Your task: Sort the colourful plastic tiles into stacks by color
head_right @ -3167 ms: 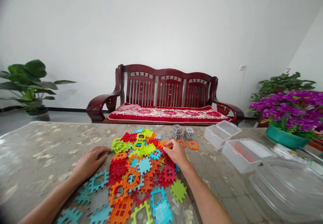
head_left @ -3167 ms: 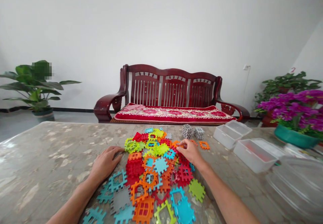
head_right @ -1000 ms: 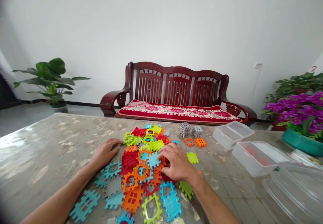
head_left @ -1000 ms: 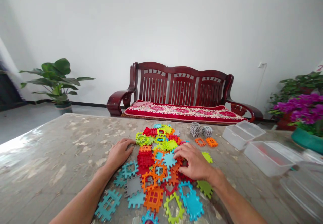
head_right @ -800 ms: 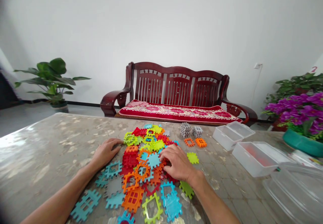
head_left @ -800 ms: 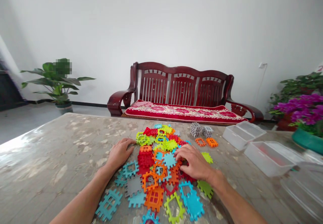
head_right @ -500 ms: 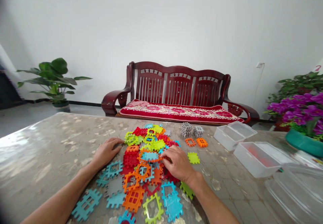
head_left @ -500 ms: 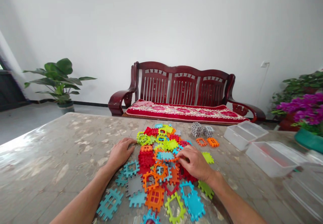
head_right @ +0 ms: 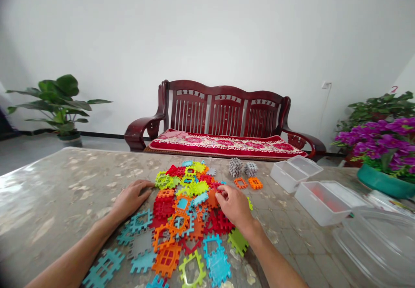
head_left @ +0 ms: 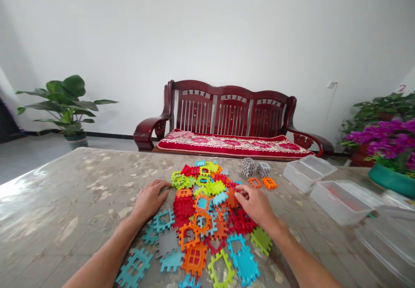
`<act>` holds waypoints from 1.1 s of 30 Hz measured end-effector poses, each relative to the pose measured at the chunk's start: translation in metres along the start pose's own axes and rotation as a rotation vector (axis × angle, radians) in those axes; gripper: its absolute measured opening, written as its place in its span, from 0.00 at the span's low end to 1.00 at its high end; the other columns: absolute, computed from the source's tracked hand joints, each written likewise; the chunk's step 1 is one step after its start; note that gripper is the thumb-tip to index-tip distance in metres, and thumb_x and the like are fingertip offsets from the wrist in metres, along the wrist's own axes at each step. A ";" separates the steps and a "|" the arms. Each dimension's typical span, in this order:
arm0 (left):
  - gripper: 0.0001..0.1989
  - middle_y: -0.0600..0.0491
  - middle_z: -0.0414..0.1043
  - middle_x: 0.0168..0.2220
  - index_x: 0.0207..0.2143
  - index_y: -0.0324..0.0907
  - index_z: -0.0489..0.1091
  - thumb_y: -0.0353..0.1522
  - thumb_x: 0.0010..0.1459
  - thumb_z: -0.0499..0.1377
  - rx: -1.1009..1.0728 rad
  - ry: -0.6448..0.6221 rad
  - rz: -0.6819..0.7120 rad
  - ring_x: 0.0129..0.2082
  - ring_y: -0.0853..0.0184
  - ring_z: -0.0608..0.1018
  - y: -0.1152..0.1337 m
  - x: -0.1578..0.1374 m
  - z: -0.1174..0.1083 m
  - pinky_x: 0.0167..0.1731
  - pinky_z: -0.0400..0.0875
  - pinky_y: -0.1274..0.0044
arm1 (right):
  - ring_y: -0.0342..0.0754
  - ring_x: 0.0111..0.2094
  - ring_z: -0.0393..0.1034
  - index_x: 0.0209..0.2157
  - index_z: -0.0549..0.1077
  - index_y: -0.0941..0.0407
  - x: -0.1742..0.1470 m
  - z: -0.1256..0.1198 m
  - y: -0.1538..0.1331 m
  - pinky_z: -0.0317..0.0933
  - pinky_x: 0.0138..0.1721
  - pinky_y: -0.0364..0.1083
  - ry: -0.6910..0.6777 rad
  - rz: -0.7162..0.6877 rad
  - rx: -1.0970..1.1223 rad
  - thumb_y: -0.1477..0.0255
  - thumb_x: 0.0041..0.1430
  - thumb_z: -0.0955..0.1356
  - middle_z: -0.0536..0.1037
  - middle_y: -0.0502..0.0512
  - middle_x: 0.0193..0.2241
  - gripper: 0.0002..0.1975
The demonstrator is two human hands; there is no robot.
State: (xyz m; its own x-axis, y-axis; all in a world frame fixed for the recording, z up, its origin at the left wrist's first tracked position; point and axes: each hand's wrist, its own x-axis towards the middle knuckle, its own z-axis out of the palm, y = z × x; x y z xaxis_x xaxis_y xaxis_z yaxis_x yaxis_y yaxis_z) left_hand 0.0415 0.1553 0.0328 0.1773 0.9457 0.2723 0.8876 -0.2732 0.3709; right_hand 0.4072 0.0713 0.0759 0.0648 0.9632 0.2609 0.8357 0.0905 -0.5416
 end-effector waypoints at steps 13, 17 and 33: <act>0.18 0.51 0.75 0.51 0.47 0.49 0.76 0.37 0.58 0.51 -0.010 -0.006 0.010 0.53 0.58 0.75 -0.008 0.002 0.006 0.54 0.67 0.68 | 0.52 0.56 0.67 0.58 0.69 0.52 -0.008 -0.003 -0.005 0.60 0.58 0.51 -0.118 -0.292 -0.088 0.80 0.47 0.66 0.73 0.55 0.55 0.33; 0.18 0.52 0.75 0.51 0.46 0.49 0.76 0.37 0.58 0.51 -0.022 0.003 0.019 0.53 0.60 0.75 -0.009 0.002 0.007 0.54 0.66 0.70 | 0.51 0.53 0.69 0.54 0.73 0.51 -0.009 -0.003 -0.010 0.61 0.57 0.51 -0.114 -0.302 -0.023 0.81 0.50 0.65 0.76 0.54 0.51 0.28; 0.19 0.52 0.76 0.51 0.46 0.50 0.77 0.37 0.58 0.50 0.000 -0.009 0.014 0.52 0.59 0.76 -0.005 0.002 0.002 0.55 0.67 0.69 | 0.54 0.39 0.77 0.41 0.77 0.58 0.047 -0.017 0.112 0.68 0.44 0.51 0.373 0.235 0.336 0.63 0.52 0.63 0.82 0.60 0.38 0.20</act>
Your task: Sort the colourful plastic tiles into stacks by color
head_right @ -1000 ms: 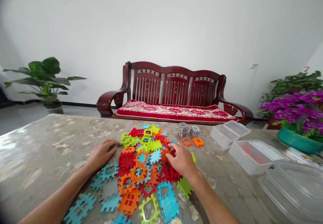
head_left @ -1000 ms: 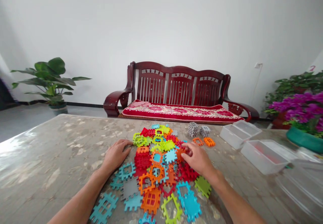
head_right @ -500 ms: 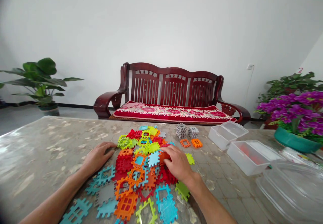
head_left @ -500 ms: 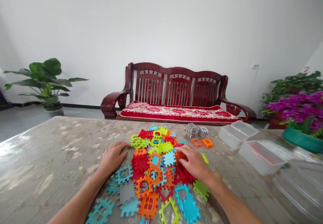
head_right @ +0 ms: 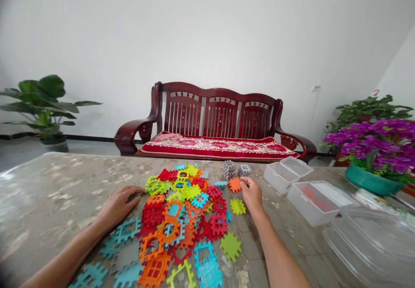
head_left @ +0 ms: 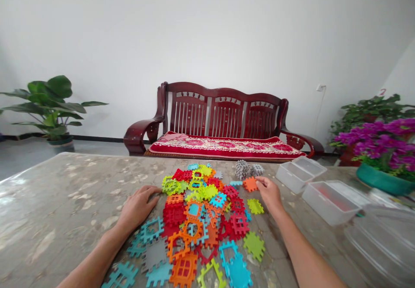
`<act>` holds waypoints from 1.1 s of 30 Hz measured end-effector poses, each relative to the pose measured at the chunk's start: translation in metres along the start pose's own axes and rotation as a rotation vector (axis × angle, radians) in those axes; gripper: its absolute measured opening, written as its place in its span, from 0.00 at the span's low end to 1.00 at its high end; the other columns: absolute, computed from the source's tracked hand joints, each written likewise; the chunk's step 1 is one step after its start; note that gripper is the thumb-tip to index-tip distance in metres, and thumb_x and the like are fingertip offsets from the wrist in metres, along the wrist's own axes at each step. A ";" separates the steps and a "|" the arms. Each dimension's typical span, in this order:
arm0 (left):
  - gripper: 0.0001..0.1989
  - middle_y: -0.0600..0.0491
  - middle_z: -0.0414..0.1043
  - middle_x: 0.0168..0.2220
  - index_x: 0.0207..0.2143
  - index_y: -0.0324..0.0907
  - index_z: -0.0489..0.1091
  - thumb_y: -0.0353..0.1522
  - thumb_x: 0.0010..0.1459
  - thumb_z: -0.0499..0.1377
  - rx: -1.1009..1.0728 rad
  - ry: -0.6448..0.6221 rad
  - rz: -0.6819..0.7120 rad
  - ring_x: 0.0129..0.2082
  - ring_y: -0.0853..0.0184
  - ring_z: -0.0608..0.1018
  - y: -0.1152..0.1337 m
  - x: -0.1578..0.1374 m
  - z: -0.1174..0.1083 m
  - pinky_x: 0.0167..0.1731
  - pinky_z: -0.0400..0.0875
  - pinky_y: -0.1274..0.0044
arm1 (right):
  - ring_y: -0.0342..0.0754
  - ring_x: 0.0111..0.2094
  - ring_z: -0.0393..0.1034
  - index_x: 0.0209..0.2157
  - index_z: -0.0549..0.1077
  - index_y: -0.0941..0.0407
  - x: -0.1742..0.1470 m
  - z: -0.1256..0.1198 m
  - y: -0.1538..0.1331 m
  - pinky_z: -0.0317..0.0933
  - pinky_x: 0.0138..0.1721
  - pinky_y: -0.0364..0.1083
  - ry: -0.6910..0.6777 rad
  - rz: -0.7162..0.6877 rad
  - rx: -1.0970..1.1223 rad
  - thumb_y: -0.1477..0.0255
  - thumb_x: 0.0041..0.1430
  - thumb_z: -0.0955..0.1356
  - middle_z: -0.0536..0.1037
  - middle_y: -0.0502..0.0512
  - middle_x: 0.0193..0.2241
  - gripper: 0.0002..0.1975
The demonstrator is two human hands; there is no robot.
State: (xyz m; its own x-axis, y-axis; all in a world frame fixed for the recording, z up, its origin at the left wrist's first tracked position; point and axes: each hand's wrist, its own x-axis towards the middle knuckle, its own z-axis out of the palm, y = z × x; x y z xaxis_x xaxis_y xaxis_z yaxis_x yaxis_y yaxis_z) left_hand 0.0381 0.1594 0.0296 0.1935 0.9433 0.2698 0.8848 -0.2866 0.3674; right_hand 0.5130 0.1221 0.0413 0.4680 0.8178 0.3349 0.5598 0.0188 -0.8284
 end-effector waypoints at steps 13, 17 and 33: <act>0.18 0.53 0.76 0.50 0.45 0.51 0.77 0.38 0.58 0.51 0.011 0.002 -0.001 0.51 0.59 0.76 0.002 -0.001 -0.002 0.54 0.68 0.70 | 0.55 0.46 0.74 0.50 0.74 0.51 -0.015 0.003 -0.022 0.64 0.42 0.48 -0.116 -0.014 -0.665 0.61 0.61 0.64 0.80 0.58 0.46 0.19; 0.18 0.53 0.77 0.50 0.45 0.51 0.77 0.37 0.58 0.51 0.002 0.008 -0.005 0.50 0.60 0.77 0.003 -0.001 -0.002 0.54 0.68 0.70 | 0.58 0.48 0.72 0.48 0.75 0.53 -0.020 0.009 -0.035 0.63 0.44 0.51 -0.149 -0.094 -0.746 0.60 0.60 0.66 0.78 0.62 0.46 0.18; 0.19 0.52 0.76 0.51 0.46 0.49 0.77 0.37 0.58 0.51 0.018 -0.001 -0.001 0.51 0.59 0.76 0.003 0.001 -0.002 0.53 0.68 0.71 | 0.55 0.48 0.71 0.50 0.72 0.52 -0.025 0.006 -0.039 0.62 0.43 0.48 -0.161 -0.087 -0.805 0.66 0.60 0.65 0.79 0.59 0.44 0.17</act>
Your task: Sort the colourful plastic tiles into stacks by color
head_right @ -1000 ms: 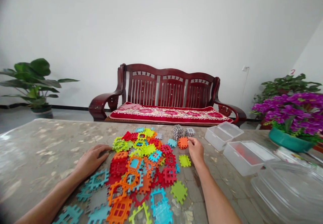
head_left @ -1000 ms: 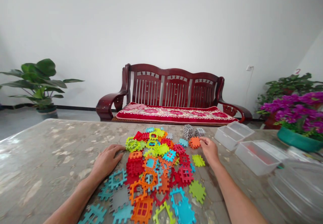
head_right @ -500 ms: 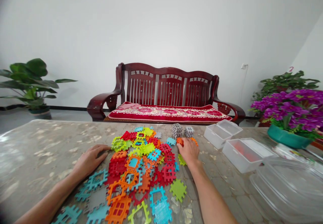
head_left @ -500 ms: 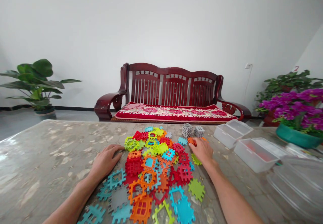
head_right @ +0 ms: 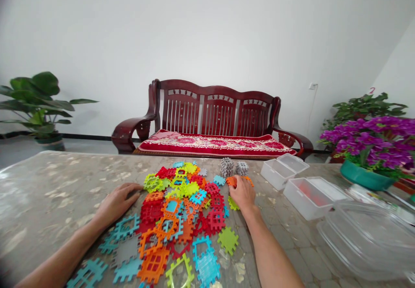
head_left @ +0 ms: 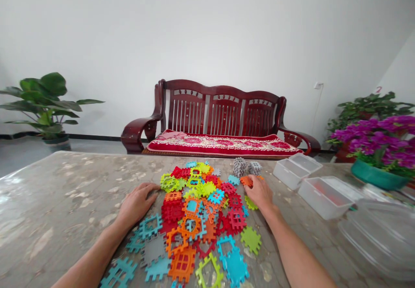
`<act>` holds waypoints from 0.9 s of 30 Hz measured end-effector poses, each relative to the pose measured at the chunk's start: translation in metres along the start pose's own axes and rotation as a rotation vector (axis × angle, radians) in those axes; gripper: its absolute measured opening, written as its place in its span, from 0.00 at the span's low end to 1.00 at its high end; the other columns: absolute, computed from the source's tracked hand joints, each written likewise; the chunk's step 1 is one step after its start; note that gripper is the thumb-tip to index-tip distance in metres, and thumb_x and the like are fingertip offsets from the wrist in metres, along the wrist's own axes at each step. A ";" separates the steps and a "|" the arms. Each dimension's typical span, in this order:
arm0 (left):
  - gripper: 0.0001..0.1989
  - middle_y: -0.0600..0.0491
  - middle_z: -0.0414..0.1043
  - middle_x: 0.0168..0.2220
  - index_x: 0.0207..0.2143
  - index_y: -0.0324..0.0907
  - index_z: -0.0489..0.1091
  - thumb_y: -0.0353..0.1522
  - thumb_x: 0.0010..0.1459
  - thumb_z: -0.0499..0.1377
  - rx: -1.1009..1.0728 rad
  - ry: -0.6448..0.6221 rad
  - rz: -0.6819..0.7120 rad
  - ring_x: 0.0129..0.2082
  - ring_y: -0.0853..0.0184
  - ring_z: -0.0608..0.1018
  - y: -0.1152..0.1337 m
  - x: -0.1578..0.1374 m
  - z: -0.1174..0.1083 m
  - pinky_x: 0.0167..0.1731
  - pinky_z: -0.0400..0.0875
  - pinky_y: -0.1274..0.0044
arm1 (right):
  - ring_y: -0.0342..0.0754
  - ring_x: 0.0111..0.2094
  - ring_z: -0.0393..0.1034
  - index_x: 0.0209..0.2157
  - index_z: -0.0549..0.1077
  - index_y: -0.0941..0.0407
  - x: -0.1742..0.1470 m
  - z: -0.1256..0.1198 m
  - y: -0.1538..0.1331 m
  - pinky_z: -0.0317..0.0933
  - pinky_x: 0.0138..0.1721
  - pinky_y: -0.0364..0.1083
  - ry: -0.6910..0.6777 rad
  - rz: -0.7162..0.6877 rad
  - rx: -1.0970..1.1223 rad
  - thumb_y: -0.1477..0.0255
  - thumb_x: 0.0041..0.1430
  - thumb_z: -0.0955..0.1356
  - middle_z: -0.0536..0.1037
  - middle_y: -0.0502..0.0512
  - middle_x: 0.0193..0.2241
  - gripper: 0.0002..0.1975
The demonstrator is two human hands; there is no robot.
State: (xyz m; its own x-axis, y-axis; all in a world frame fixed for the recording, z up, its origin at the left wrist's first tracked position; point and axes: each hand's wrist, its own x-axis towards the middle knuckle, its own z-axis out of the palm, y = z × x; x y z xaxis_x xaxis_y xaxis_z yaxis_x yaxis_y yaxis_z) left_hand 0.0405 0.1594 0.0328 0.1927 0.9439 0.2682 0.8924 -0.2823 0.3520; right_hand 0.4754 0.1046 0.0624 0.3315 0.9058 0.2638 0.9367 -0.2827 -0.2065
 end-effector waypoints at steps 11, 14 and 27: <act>0.19 0.51 0.75 0.51 0.47 0.49 0.76 0.37 0.59 0.49 0.028 -0.016 0.005 0.52 0.59 0.76 0.001 0.001 0.000 0.53 0.68 0.69 | 0.53 0.51 0.69 0.51 0.72 0.54 0.007 0.008 0.029 0.59 0.51 0.48 0.224 0.043 0.066 0.68 0.62 0.62 0.77 0.57 0.50 0.17; 0.20 0.52 0.75 0.51 0.47 0.49 0.76 0.37 0.59 0.49 0.034 -0.018 0.008 0.51 0.59 0.76 0.002 0.002 0.000 0.52 0.68 0.70 | 0.56 0.54 0.66 0.55 0.69 0.57 0.011 0.009 0.043 0.57 0.54 0.50 0.229 0.091 -0.009 0.69 0.59 0.65 0.74 0.61 0.53 0.22; 0.20 0.51 0.75 0.51 0.47 0.48 0.75 0.38 0.60 0.49 0.050 -0.022 0.019 0.52 0.59 0.75 -0.001 0.003 0.002 0.53 0.67 0.70 | 0.59 0.51 0.69 0.59 0.67 0.57 0.013 0.009 0.041 0.60 0.48 0.50 0.027 0.160 -0.086 0.66 0.61 0.64 0.77 0.61 0.51 0.25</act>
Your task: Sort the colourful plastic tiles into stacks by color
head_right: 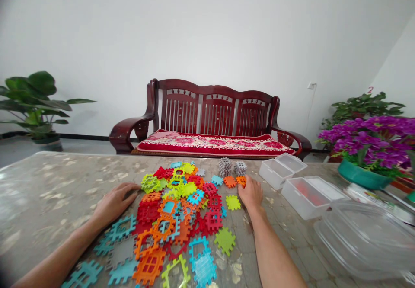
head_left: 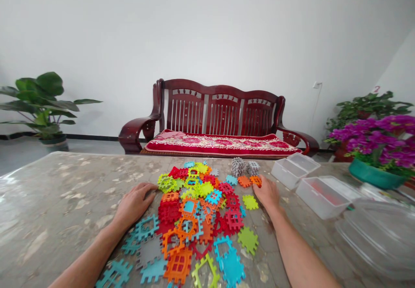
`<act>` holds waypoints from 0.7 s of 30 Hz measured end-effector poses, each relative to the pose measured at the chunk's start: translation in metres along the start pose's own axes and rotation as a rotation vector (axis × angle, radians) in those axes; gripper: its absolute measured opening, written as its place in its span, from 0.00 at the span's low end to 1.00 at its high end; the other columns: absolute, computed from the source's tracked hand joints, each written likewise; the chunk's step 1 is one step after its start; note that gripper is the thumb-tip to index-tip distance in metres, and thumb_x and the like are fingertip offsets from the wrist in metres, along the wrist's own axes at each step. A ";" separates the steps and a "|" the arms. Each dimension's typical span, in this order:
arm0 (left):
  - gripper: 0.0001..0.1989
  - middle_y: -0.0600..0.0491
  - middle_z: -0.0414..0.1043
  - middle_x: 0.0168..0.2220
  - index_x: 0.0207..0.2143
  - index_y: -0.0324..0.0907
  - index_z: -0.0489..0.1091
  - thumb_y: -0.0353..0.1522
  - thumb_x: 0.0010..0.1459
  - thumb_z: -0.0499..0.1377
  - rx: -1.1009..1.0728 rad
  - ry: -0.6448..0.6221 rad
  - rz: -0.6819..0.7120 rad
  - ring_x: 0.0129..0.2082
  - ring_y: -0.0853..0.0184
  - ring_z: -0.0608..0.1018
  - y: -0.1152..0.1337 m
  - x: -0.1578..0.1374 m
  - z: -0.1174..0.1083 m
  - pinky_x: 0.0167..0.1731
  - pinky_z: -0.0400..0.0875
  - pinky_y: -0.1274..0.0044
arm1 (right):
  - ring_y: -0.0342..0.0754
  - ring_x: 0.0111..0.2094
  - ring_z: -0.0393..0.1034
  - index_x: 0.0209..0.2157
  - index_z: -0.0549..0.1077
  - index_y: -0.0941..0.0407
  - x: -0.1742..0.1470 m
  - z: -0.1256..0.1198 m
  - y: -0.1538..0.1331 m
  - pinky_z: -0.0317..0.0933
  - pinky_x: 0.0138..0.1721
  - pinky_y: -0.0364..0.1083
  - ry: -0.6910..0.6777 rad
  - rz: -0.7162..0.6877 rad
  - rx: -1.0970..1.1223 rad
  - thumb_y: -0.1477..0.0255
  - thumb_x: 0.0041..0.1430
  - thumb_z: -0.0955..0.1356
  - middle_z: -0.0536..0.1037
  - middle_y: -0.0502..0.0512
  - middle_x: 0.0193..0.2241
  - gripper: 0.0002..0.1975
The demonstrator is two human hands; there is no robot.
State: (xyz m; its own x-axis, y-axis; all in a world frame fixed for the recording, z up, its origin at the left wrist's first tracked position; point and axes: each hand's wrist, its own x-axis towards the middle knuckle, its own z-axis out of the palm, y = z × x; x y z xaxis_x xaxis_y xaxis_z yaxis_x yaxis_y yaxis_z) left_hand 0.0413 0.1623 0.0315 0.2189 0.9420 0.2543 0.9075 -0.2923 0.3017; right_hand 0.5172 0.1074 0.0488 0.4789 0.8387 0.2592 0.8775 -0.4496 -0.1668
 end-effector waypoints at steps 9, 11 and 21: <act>0.20 0.52 0.75 0.51 0.47 0.48 0.76 0.38 0.59 0.49 0.001 0.013 0.013 0.52 0.59 0.76 -0.002 0.000 0.001 0.53 0.68 0.70 | 0.60 0.51 0.69 0.59 0.66 0.58 0.003 0.003 0.001 0.61 0.49 0.52 -0.004 0.016 0.015 0.64 0.60 0.64 0.76 0.63 0.51 0.27; 0.20 0.51 0.75 0.51 0.47 0.48 0.76 0.38 0.59 0.49 -0.002 0.019 0.011 0.51 0.59 0.76 -0.002 0.000 0.001 0.53 0.68 0.70 | 0.61 0.51 0.69 0.59 0.67 0.58 0.004 0.003 0.000 0.61 0.48 0.52 -0.004 0.030 0.022 0.64 0.59 0.65 0.77 0.63 0.50 0.27; 0.18 0.52 0.75 0.51 0.46 0.49 0.76 0.36 0.60 0.50 -0.012 0.018 -0.022 0.52 0.60 0.76 0.006 -0.003 -0.003 0.52 0.68 0.71 | 0.57 0.53 0.67 0.53 0.72 0.59 -0.004 0.004 -0.004 0.59 0.55 0.53 0.230 -0.159 0.196 0.72 0.56 0.64 0.75 0.62 0.52 0.23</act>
State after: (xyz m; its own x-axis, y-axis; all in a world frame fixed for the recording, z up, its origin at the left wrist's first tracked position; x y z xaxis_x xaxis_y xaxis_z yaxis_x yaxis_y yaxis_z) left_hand 0.0447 0.1576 0.0354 0.1925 0.9452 0.2637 0.9074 -0.2738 0.3188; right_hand 0.5116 0.1068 0.0449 0.3489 0.7923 0.5005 0.9311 -0.2325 -0.2810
